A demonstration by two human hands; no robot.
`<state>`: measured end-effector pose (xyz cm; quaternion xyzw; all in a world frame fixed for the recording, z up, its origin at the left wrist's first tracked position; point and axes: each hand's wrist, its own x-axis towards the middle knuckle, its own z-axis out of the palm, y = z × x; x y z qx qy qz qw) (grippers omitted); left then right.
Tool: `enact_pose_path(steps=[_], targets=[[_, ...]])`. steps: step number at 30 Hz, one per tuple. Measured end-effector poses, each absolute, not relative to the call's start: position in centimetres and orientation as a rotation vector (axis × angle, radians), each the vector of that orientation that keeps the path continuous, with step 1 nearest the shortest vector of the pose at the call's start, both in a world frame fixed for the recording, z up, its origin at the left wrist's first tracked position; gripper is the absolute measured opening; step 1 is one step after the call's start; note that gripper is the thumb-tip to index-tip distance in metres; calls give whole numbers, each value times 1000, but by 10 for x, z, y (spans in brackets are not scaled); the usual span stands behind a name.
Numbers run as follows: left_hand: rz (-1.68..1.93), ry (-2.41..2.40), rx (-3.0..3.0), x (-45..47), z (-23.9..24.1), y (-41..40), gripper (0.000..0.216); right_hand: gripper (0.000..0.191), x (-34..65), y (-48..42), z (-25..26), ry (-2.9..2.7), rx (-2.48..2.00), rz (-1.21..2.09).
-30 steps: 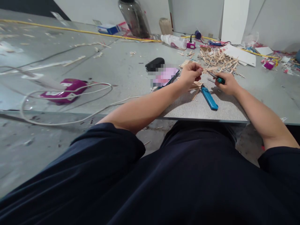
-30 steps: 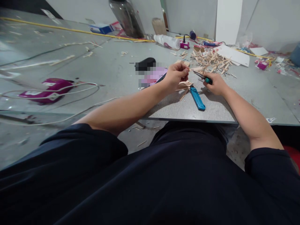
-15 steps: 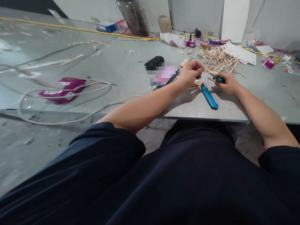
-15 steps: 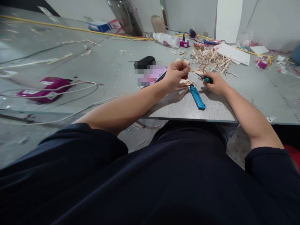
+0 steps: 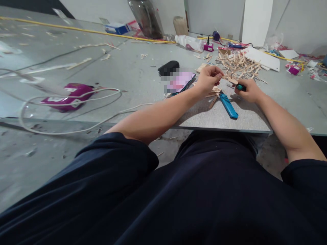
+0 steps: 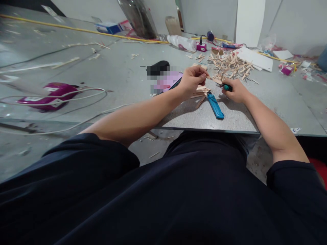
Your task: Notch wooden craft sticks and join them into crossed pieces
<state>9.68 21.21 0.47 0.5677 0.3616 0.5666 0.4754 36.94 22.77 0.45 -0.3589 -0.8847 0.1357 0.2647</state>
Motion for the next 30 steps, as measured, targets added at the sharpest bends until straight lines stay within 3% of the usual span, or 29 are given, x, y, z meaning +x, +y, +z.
enact_pose_path(steps=[9, 24, 30], targets=[[1431, 903, 1381, 97, 3, 213, 30, 27, 372, 236, -2, -2403, -969, 332], [1393, 925, 1417, 94, 1, 214, 33, 14, 367, 229, 5, -2453, -1007, 310], [1287, 964, 1383, 93, 1, 215, 20, 18, 367, 229, 4, -2474, -1013, 315]])
